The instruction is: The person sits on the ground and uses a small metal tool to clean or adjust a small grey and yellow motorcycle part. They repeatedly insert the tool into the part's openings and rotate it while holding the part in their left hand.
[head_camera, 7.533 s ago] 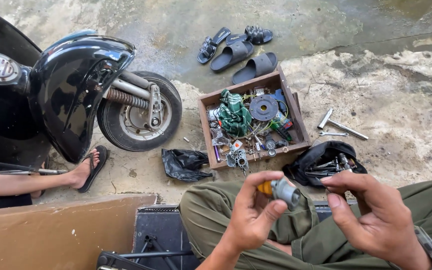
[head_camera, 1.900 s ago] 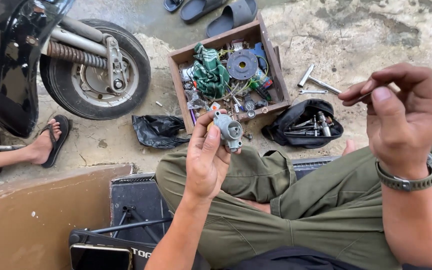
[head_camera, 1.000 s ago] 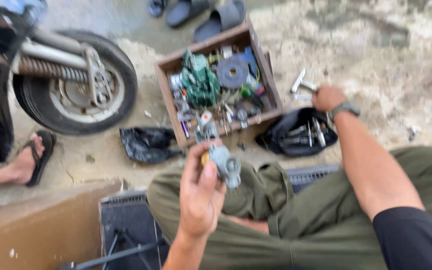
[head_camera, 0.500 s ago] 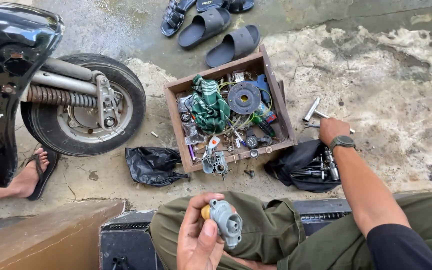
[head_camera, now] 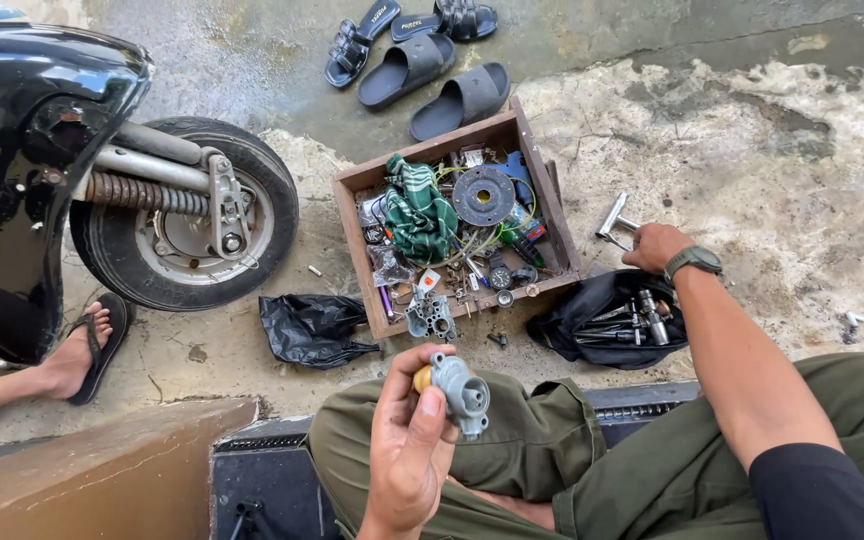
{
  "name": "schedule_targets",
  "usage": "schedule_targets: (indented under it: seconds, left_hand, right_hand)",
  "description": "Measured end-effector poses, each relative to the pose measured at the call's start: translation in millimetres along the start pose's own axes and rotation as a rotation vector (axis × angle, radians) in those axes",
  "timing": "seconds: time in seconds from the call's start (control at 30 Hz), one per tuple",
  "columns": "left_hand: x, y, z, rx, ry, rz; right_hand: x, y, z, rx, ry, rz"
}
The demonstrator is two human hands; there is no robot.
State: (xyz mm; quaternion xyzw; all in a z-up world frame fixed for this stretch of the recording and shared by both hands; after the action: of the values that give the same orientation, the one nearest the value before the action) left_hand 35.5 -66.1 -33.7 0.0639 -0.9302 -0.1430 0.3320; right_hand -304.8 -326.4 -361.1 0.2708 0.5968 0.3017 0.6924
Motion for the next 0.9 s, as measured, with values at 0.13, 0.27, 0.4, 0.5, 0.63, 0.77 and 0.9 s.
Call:
schedule_targets:
  seconds: [0.13, 0.27, 0.4, 0.5, 0.63, 0.77, 0.9]
  left_hand:
    - [3, -3, 0, 0.041, -0.04, -0.017]
    - [1, -4, 3, 0.057, -0.031, -0.003]
    - [3, -3, 4, 0.074, 0.024, 0.024]
    - [2, -3, 4, 0.066, 0.017, 0.018]
    - [2, -4, 5, 0.048, 0.031, 0.016]
    - [0, -6, 3, 0.08, 0.034, -0.026]
    - [-6, -7, -6, 0.158, 0.151, -0.068]
  right_hand:
    - [-5, -10, -5, -0.114, -0.257, -0.168]
    - [-17, 19, 23, -0.131, -0.458, -0.155]
    - [-20, 35, 45, -0.179, -0.568, -0.187]
    - [-22, 38, 46, -0.156, -0.657, -0.256]
    - [-14, 35, 43, -0.134, -0.656, -0.2]
    - [-12, 39, 48, -0.144, -0.638, -0.136]
    - [-10, 50, 54, -0.142, -0.622, -0.099]
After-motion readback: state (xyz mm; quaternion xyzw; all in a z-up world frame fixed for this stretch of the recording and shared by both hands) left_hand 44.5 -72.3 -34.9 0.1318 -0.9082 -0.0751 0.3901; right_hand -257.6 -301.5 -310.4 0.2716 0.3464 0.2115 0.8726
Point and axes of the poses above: each hand's wrist, its own y-axis away from the middle knuckle, its own x-axis out of the palm, z = x × y, the point moved 6 cm from there along -y, towards the middle knuckle, and after that the axes turned 7 degrees about -x, right-handed, at the moved point
